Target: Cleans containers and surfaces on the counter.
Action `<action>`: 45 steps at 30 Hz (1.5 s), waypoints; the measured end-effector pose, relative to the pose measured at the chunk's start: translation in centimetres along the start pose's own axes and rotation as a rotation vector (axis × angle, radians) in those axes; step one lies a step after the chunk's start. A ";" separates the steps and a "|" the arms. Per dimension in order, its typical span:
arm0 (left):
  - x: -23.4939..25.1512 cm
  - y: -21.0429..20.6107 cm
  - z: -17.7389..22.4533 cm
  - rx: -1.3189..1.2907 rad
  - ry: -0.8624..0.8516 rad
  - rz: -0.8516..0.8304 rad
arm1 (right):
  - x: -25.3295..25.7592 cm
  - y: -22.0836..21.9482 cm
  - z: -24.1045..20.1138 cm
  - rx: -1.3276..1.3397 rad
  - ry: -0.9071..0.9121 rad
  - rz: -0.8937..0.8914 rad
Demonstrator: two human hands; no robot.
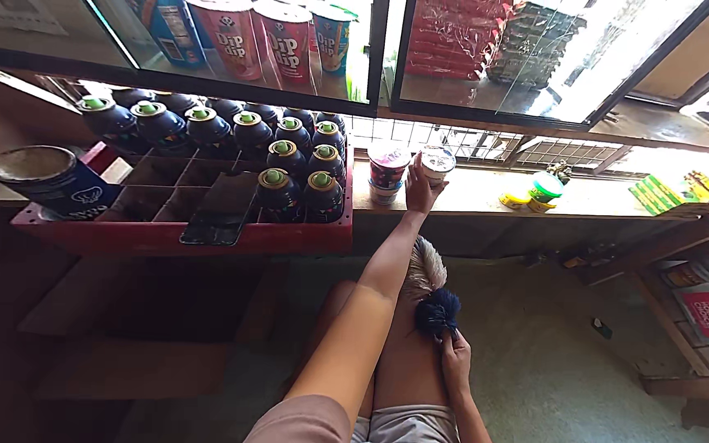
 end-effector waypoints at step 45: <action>-27.6 14.5 -1.3 -0.012 0.859 -0.897 | 3.0 -0.5 -6.0 0.297 -0.188 0.096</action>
Point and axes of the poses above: each hand's wrist, its own x-axis towards the middle knuckle, its own y-axis out of the back of the hand, z = x × y, the point moved 2 cm from there along x, towards the middle knuckle, and after that the axes turned 12 degrees about -x, right-handed, at the moved point
